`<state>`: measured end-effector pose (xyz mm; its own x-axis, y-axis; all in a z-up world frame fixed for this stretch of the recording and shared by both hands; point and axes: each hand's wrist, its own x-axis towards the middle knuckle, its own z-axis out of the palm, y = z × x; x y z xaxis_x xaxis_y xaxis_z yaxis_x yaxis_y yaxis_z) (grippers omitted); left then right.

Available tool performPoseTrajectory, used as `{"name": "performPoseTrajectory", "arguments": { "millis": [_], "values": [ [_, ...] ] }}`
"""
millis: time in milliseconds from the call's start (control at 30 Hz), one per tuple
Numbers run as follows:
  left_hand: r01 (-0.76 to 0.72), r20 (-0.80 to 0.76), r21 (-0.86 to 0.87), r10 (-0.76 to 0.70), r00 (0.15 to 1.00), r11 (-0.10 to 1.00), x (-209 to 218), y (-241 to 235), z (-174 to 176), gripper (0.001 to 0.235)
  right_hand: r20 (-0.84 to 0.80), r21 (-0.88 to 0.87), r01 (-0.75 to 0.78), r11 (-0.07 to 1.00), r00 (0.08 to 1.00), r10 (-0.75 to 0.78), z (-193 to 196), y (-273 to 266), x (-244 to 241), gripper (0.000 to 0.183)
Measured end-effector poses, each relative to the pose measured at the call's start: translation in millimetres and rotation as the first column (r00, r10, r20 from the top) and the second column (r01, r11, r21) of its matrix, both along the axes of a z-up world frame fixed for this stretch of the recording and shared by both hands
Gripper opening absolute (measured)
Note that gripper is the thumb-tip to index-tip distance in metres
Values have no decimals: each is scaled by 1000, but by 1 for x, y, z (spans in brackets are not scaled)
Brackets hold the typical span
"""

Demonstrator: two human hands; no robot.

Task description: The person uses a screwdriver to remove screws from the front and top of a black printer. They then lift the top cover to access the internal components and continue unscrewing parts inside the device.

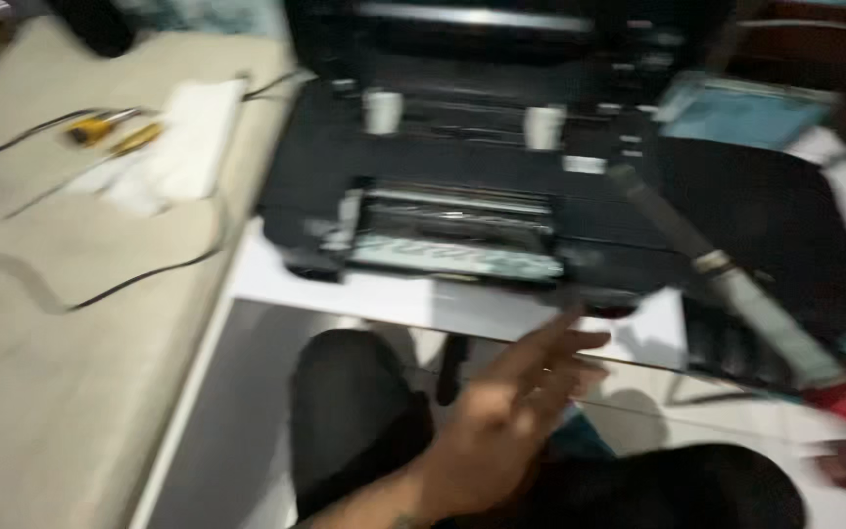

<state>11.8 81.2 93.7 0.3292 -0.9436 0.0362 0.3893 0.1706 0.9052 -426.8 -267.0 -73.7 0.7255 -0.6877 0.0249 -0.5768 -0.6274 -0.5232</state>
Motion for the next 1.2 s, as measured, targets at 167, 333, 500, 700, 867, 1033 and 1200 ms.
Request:
{"name": "performPoseTrajectory", "arguments": {
  "millis": [167,333,500,700,867,1033,1200],
  "values": [
    [-453,-144,-41,443,885,891,53,60,-14,67,-13,771,187,609,960,-278,74,298,308,68],
    [-547,106,440,564,819,712,100,103,-36,47,46,984,7,178,955,-293,103,408,395,42],
    [-598,236,356,550,801,718,133,117,-69,34,54,991,-86,-102,956,-289,65,420,430,42],
    [-593,183,407,575,798,694,147,112,-66,37,172,979,-196,-52,937,-303,68,426,440,35],
    [-590,171,444,583,795,675,152,112,-58,42,244,960,-273,-56,921,-305,52,429,447,34],
    [-585,200,450,562,802,675,157,113,-66,39,261,924,-339,-176,898,-355,40,433,447,45],
    [-513,421,452,333,844,729,169,120,-45,41,208,959,-266,-96,893,-399,70,429,452,38]
  ]
}}
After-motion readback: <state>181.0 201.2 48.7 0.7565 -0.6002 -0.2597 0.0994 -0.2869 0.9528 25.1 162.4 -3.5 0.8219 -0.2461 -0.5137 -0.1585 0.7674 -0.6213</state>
